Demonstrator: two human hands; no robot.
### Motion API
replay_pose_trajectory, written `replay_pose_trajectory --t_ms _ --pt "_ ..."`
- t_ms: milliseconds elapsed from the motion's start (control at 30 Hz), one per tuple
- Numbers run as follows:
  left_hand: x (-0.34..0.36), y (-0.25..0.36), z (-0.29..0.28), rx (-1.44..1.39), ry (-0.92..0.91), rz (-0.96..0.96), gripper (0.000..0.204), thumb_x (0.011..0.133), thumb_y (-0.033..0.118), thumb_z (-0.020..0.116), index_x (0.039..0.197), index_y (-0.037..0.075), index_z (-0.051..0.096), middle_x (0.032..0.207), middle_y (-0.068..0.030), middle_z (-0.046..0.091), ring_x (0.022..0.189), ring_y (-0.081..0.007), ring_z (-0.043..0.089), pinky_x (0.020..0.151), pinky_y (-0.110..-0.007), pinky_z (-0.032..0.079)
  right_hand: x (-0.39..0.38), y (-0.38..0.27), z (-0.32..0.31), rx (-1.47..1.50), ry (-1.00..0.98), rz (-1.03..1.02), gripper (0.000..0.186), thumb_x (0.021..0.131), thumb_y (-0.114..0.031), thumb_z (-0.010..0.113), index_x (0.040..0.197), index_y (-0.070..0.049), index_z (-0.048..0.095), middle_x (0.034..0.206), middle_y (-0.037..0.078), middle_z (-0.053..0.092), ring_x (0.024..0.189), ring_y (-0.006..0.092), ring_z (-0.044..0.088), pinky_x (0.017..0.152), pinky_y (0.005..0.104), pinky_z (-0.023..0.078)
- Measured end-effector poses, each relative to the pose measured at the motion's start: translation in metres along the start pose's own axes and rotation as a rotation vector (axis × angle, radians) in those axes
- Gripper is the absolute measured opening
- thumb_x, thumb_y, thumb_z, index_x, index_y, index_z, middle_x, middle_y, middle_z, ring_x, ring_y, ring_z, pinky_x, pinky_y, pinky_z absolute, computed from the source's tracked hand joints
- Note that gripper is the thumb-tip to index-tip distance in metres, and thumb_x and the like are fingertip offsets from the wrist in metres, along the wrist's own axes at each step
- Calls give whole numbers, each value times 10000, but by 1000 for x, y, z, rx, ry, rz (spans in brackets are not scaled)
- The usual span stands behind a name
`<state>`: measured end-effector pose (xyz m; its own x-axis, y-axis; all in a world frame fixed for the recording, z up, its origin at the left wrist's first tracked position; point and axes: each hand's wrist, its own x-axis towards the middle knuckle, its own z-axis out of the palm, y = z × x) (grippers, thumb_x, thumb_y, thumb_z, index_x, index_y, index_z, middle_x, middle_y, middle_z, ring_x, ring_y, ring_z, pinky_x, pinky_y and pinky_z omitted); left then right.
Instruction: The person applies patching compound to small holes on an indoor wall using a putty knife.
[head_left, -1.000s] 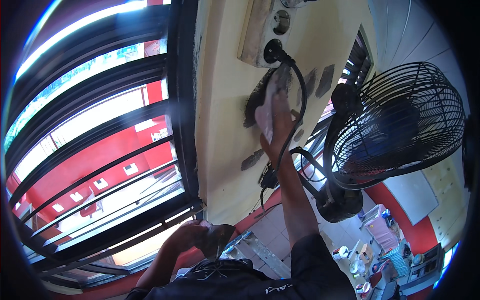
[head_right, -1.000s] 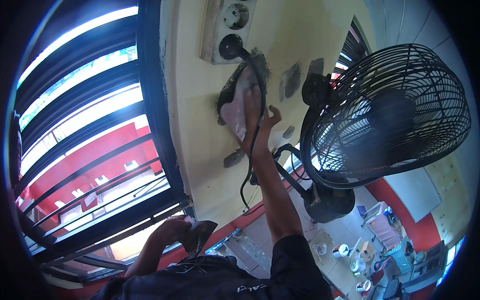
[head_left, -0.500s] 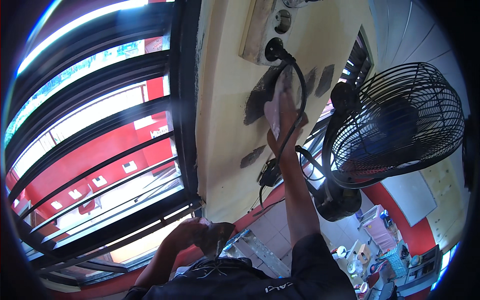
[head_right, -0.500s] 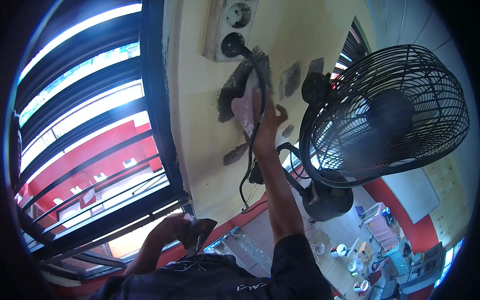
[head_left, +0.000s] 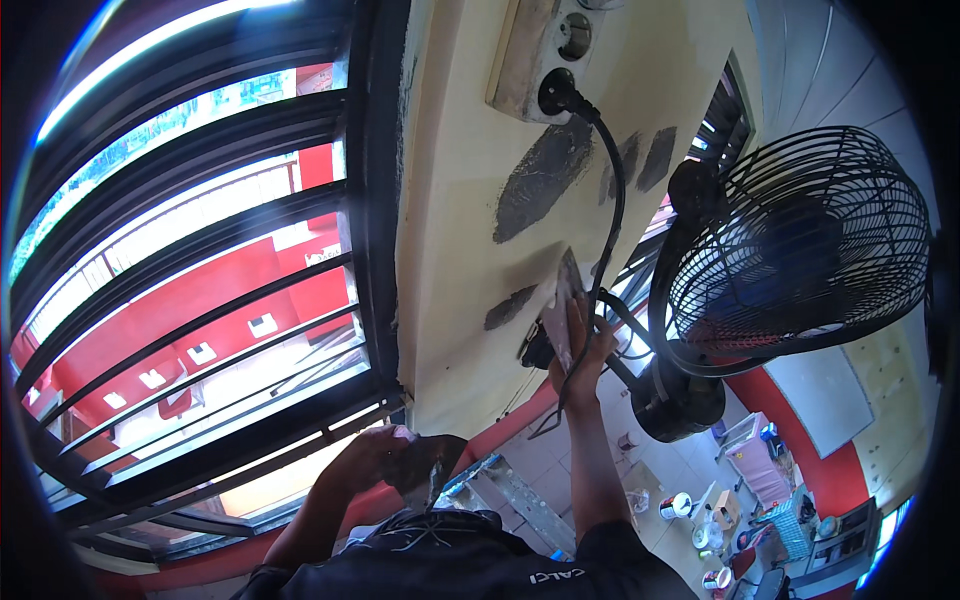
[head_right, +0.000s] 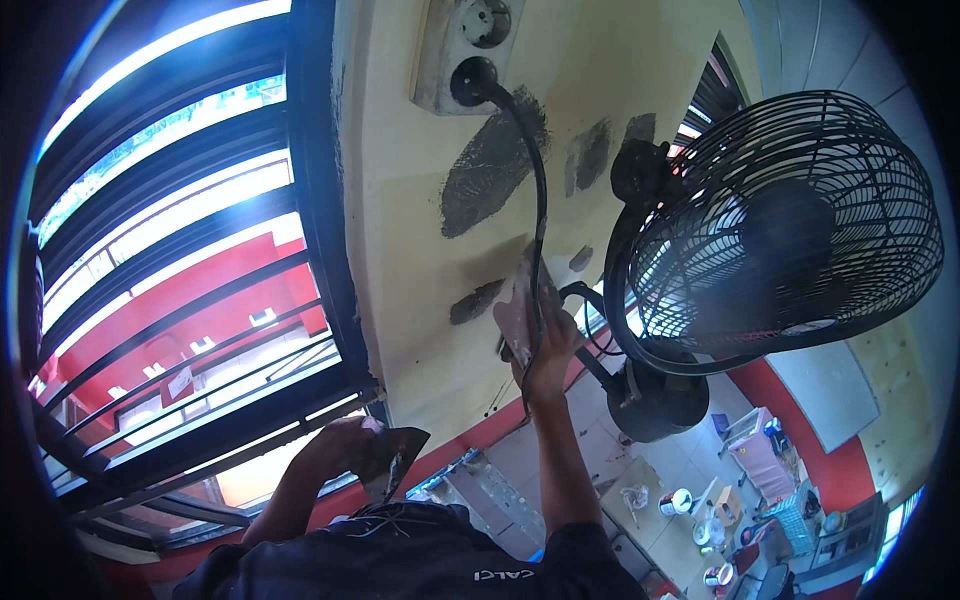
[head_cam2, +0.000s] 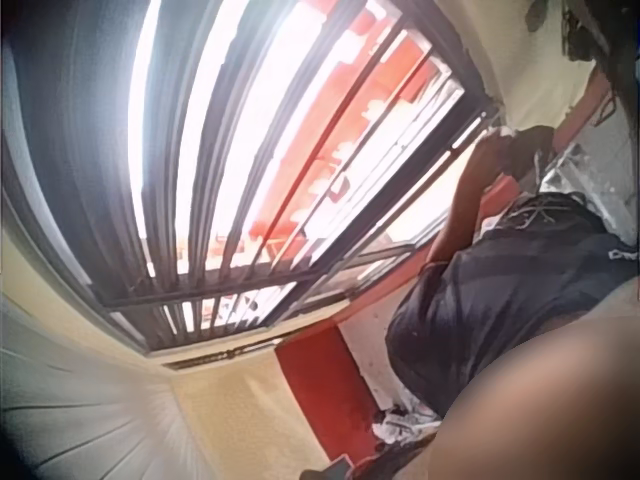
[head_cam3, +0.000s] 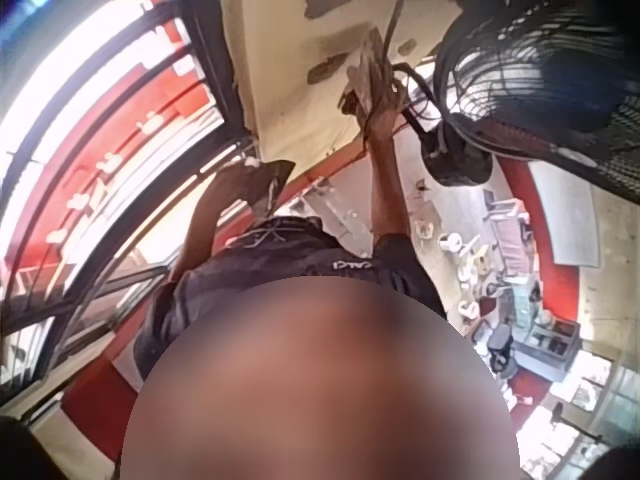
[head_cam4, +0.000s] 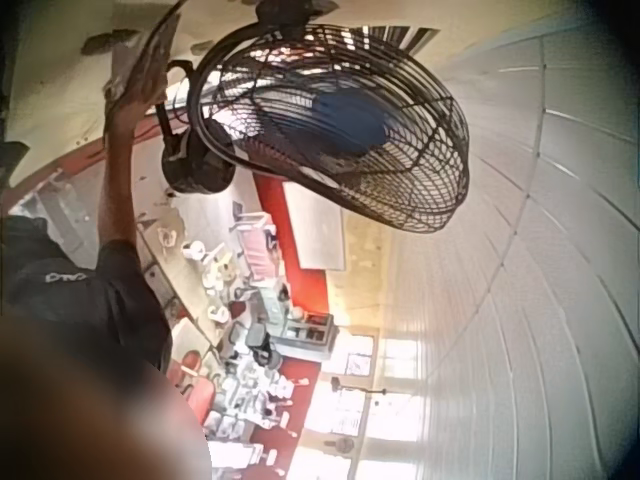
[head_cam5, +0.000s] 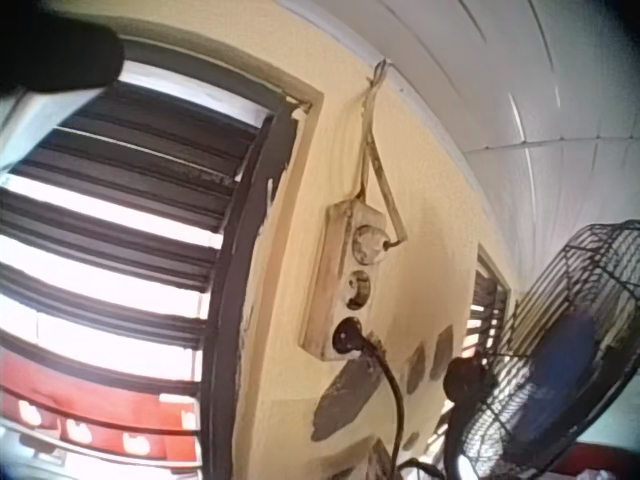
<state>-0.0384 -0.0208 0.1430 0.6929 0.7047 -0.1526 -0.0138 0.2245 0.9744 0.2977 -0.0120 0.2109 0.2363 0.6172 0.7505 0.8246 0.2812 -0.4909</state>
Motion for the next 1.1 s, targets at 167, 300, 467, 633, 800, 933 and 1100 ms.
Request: replay_pose_trajectory --t_ms 167,300,467,633,800,933,1100 --pt "3 2 0 81 -31 94 223 912 257 499 796 68 526 645 4 461 540 -94 437 472 -247 327 7 -21 -26 -418 216 -171 447 778 2 478 1224 31 483 1023 217 517 945 368 487 797 426 371" --pt "-2 14 12 -222 35 -72 207 917 256 510 851 65 553 708 10 512 625 -79 490 545 -233 377 -5 -17 -33 -340 184 -58 419 810 27 461 1228 12 493 887 173 508 808 319 534 642 363 444" --pt "-9 6 6 -416 -10 -106 184 905 209 544 935 31 577 838 -1 567 735 -94 550 651 -243 441 -20 -19 -36 -290 135 -84 409 814 25 510 1222 -8 516 892 146 566 788 275 578 634 343 480" --pt "-7 13 10 -375 42 -96 258 910 232 529 1036 11 574 907 -40 594 808 -116 574 723 -256 463 -34 -50 -42 -104 316 -213 407 819 68 494 1223 18 505 926 178 601 732 259 604 605 328 484" --pt "-10 20 6 -358 164 -85 287 914 269 505 1060 29 565 933 -42 584 829 -116 565 703 -247 452 -78 -71 -52 -55 527 -452 201 828 30 508 1025 39 547 759 138 622 614 198 607 511 277 456" --pt "0 8 -5 -457 55 -89 283 914 267 507 1091 50 549 951 -42 580 850 -134 573 728 -261 465 -122 -80 -40 540 345 303 147 823 4 528 970 1 536 686 86 599 556 157 572 470 261 424" --pt "12 2 -15 -525 -67 -28 278 913 209 502 1102 8 534 1001 -86 591 906 -184 596 767 -307 481 -109 -73 -16 988 485 578 199 804 -8 580 995 -15 524 769 67 583 555 138 536 479 250 396"
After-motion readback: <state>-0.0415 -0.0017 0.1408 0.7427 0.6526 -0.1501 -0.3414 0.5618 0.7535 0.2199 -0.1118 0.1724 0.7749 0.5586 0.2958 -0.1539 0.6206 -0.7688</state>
